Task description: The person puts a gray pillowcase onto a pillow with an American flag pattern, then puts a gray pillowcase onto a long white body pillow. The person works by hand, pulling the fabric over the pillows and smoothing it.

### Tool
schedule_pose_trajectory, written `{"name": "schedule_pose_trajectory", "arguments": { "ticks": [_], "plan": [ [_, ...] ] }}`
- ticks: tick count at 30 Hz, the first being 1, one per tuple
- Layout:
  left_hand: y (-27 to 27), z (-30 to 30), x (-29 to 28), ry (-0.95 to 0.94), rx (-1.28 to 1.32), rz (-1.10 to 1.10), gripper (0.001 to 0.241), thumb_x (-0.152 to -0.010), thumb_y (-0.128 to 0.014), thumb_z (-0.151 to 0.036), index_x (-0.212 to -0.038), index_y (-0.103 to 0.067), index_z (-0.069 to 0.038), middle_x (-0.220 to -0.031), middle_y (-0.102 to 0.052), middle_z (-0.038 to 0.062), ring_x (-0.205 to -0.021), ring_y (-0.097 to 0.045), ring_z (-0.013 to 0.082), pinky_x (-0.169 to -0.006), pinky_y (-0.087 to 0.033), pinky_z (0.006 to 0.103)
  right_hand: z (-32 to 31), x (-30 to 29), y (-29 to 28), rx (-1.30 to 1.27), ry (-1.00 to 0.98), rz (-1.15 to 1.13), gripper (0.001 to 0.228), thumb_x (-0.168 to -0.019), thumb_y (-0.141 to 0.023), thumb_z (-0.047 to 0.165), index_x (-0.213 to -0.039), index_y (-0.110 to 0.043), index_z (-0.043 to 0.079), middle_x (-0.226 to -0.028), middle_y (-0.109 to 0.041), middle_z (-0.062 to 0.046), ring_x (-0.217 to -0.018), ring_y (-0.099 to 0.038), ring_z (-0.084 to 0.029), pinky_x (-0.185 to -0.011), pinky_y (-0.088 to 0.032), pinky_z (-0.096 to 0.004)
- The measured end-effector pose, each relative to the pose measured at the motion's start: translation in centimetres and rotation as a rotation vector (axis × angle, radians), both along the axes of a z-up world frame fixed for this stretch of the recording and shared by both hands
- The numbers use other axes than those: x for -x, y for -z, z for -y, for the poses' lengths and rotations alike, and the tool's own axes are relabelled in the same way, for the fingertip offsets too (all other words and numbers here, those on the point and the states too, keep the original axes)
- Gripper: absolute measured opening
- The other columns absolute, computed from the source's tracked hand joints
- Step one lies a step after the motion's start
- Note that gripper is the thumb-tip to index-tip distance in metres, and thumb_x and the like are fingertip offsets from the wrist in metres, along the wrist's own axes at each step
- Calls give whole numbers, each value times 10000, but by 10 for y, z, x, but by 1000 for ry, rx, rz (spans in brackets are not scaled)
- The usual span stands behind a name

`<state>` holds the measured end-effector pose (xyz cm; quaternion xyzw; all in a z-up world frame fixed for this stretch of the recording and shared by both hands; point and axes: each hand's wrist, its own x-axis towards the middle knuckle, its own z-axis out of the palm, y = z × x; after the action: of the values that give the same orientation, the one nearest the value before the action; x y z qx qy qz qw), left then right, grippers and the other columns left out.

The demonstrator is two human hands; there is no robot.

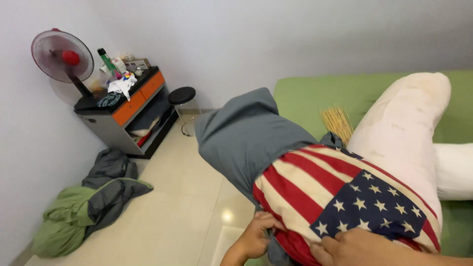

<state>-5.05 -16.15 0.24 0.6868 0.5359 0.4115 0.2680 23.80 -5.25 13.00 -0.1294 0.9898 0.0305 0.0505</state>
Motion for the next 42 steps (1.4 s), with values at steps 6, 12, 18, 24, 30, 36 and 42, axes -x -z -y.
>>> {"name": "schedule_pose_trajectory", "arguments": {
  "ticks": [6, 12, 18, 24, 30, 36, 42],
  "plan": [
    [71, 5, 14, -524, -85, 95, 471, -802, -773, -117, -1259, -664, -88, -1144, -598, 135, -1123, -554, 341, -977, -442, 421, 7, 40, 89, 259, 48, 860, 315, -1016, -547, 185, -1267, -637, 17, -1013, -677, -307, -942, -671, -478, -787, -539, -529],
    [120, -37, 35, -675, -76, -219, 511, -831, -721, -159, -1319, -598, -67, -1128, -626, 193, -988, -631, 423, -835, -531, 479, 2, 90, 1, 382, 381, 733, 431, -931, -666, 334, -1251, -652, 45, -1088, -711, -192, -1063, -675, -375, -913, -525, -440],
    [80, -65, 14, -769, -111, 229, 157, -961, -642, -176, -968, -688, -27, -836, -697, 134, -741, -684, 276, -674, -530, 395, -50, 115, 78, 224, 499, -338, 502, -896, -664, 307, -1313, -580, 40, -1204, -638, -173, -1112, -636, -354, -903, -523, -410],
    [29, -36, -83, 73, 107, 659, 279, -1015, -695, -274, -1126, -641, -24, -959, -693, -18, -926, -564, 90, -858, -493, 293, -152, 159, 106, 134, 513, -599, 466, -903, -553, 112, -1358, -643, 162, -1239, -711, -100, -1141, -679, -306, -963, -506, -425],
    [51, -7, 12, -587, 148, -150, 620, -780, -830, -313, -1283, -554, -78, -1278, -635, 182, -1102, -643, 427, -896, -519, 473, -216, 117, 160, 815, 968, -384, 517, -770, -536, -74, -1215, -708, 125, -1015, -793, -178, -995, -742, -330, -903, -563, -376],
    [127, -3, 67, -912, 318, -251, 535, -778, -692, -14, -1292, -597, -125, -1245, -639, 183, -1061, -648, 420, -885, -529, 465, -131, 82, 80, 445, 600, 527, 346, -975, -706, 356, -1130, -677, 49, -968, -725, -195, -929, -694, -319, -844, -549, -395],
    [35, -52, -8, -510, -272, 415, 278, -865, -547, 53, -1096, -680, -27, -1004, -785, 181, -917, -725, 214, -803, -556, 343, -90, 132, 46, 103, 940, -190, 706, -808, -691, 216, -1497, -538, 210, -1290, -622, -111, -1001, -688, -341, -827, -560, -429]
  ]
}}
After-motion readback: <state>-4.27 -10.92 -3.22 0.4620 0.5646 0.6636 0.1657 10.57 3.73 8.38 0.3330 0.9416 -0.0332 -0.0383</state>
